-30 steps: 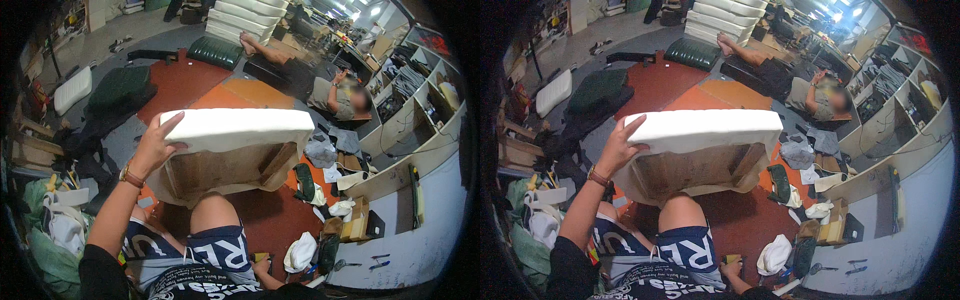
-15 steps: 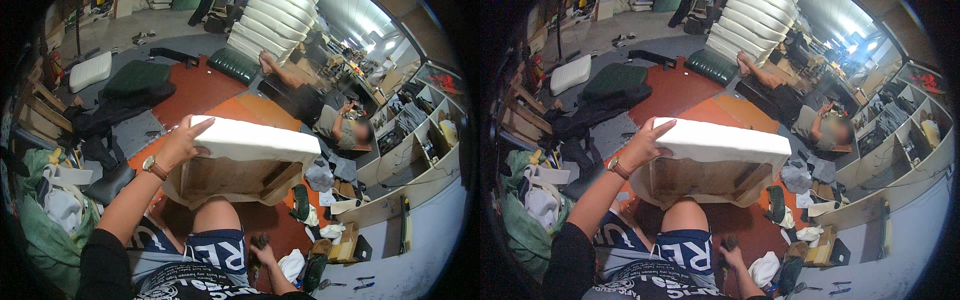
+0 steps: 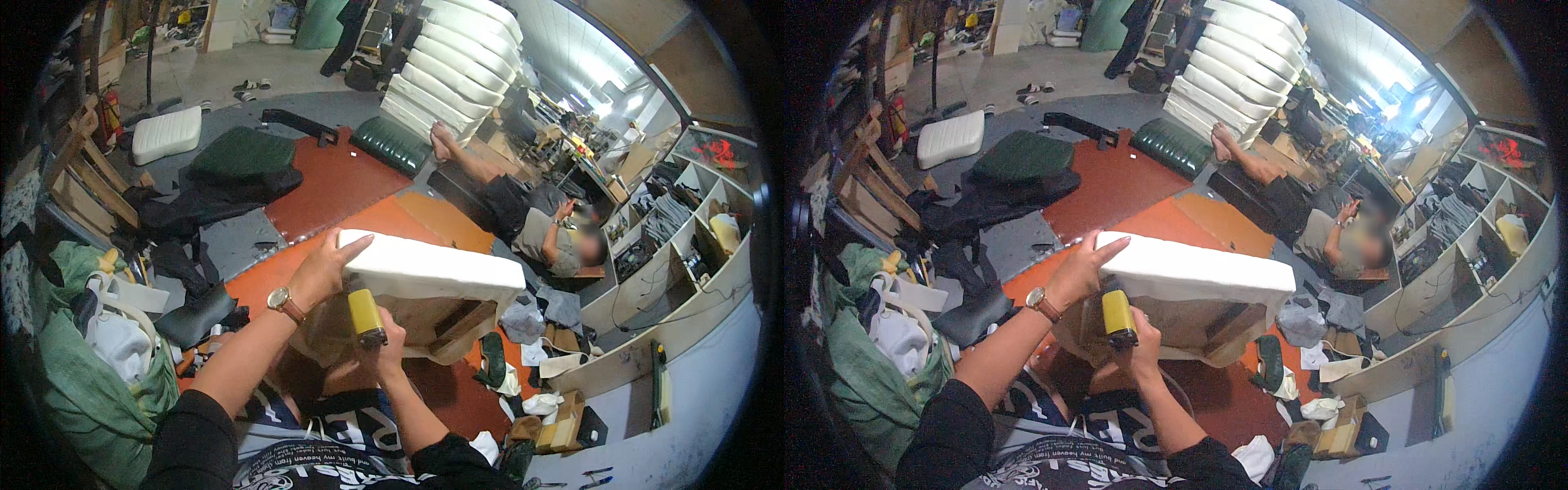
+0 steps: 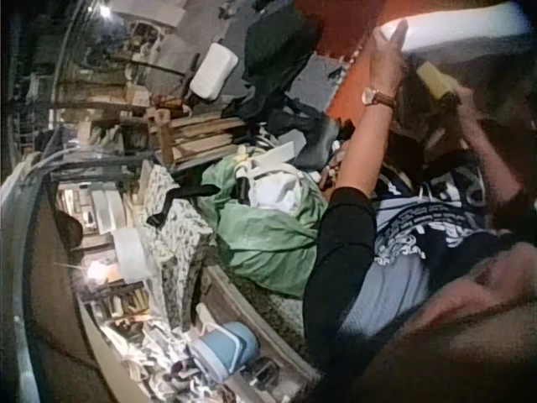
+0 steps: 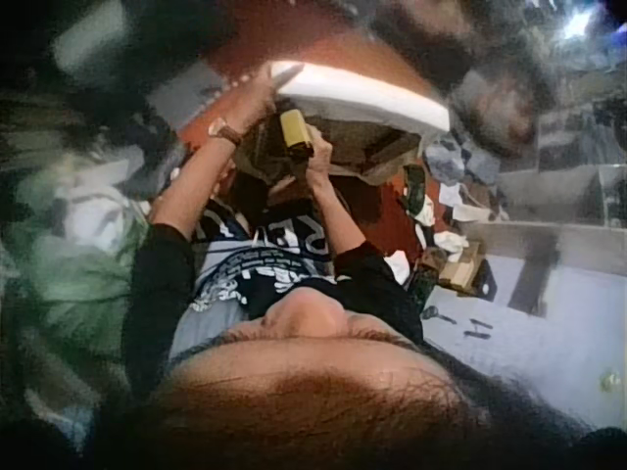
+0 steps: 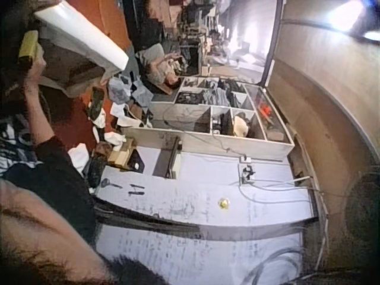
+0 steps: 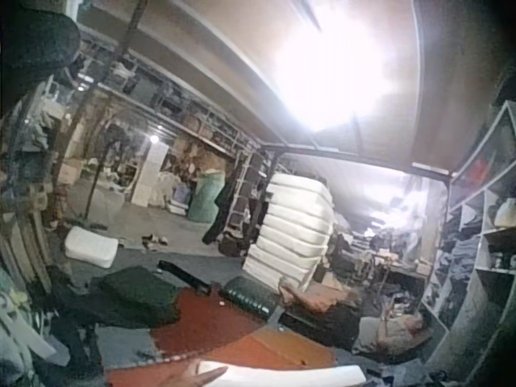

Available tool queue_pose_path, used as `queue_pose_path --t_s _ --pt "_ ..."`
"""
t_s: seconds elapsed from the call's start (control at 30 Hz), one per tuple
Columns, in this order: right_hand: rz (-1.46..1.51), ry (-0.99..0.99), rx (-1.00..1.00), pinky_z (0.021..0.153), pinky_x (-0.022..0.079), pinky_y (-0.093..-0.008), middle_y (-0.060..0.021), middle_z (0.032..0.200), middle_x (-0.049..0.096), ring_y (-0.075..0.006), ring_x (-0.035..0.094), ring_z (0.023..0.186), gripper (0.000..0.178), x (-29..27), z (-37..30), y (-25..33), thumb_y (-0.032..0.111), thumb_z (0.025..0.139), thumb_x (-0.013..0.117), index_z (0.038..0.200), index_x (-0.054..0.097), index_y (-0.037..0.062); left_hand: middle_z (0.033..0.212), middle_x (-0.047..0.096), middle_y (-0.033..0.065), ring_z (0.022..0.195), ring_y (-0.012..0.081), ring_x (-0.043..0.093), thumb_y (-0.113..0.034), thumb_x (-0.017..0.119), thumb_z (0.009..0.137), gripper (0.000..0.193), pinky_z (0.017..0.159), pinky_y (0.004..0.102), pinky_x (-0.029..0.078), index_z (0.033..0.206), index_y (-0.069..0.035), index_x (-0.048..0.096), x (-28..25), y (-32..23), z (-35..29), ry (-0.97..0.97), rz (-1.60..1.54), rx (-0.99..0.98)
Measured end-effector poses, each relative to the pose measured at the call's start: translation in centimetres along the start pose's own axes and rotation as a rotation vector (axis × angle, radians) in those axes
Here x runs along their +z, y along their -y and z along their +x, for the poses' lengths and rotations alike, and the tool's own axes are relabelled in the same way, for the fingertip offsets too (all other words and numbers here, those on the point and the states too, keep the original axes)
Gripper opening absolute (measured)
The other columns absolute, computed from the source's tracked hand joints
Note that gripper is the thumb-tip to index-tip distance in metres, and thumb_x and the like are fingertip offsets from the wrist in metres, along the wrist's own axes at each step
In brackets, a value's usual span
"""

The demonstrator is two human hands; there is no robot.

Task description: The person fits a white fabric cover over a rectangular foam cushion. They smooth the fabric, tuck edges, and use a handheld yellow tool to press and secure the material along the seams and corners.

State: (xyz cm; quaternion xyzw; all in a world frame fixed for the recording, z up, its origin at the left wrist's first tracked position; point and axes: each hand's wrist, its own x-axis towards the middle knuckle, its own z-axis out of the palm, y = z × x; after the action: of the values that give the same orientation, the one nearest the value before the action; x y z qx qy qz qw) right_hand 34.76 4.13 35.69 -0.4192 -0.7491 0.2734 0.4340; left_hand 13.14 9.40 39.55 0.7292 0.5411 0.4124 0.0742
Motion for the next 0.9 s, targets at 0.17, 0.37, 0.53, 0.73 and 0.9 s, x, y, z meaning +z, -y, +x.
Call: queue_pose_path --t_s 0.17,0.37,0.53,0.73,0.9 --pt "-0.050 -0.057 0.086 0.077 0.059 -0.0400 -0.0175 0.100 0.076 -0.0316 0.078 0.089 0.038 -1.8 -3.0 -3.0 0.018 0.087 0.077 0.120 0.069 0.0005 0.147 0.051 0.0264 0.135 0.0457 0.058 -0.021 0.094 0.072 0.092 0.113 0.0503 0.050 0.155 -0.022 0.055 -1.9 -2.5 0.4 0.230 0.023 -0.141" --pt "-0.375 -0.307 0.093 0.084 0.060 -0.0446 -0.0174 0.111 0.076 -0.0327 0.076 0.093 0.040 -8.7 -6.9 -7.2 0.024 0.091 0.083 0.120 0.070 -0.0013 0.138 0.058 0.0169 0.125 0.0417 0.059 -0.070 0.087 0.068 0.103 0.102 0.0611 0.048 0.148 -0.013 0.058 -0.4 -5.9 5.3 0.275 0.182 -0.183" --pt "-0.101 -0.279 0.464 0.096 0.054 -0.0424 -0.0180 0.122 0.073 -0.0316 0.071 0.110 0.048 -10.4 -5.4 -8.8 0.029 0.094 0.081 0.129 0.068 -0.0014 0.140 0.058 0.0082 0.123 0.0361 0.059 -0.036 0.097 0.068 0.097 0.094 0.0546 0.051 0.152 -0.017 0.053 2.7 -5.1 4.8 0.084 0.628 -0.012" --pt "-0.046 -0.261 0.489 0.095 0.054 -0.0453 -0.0182 0.117 0.075 -0.0334 0.072 0.106 0.046 -8.7 -1.4 -7.8 0.035 0.096 0.077 0.125 0.070 0.0005 0.141 0.058 0.0080 0.126 0.0340 0.059 -0.029 0.097 0.066 0.101 0.091 0.0529 0.054 0.154 -0.018 0.051 3.8 -3.9 4.4 0.039 0.698 0.049" --pt "-0.058 -0.348 0.347 0.087 0.057 -0.0446 -0.0171 0.102 0.078 -0.0327 0.076 0.095 0.034 -5.1 -1.5 -7.9 0.028 0.093 0.080 0.111 0.075 0.0007 0.140 0.059 0.0086 0.124 0.0335 0.060 -0.023 0.093 0.071 0.093 0.090 0.0521 0.054 0.154 -0.018 0.051 4.2 -2.0 4.2 -0.016 0.794 0.097"
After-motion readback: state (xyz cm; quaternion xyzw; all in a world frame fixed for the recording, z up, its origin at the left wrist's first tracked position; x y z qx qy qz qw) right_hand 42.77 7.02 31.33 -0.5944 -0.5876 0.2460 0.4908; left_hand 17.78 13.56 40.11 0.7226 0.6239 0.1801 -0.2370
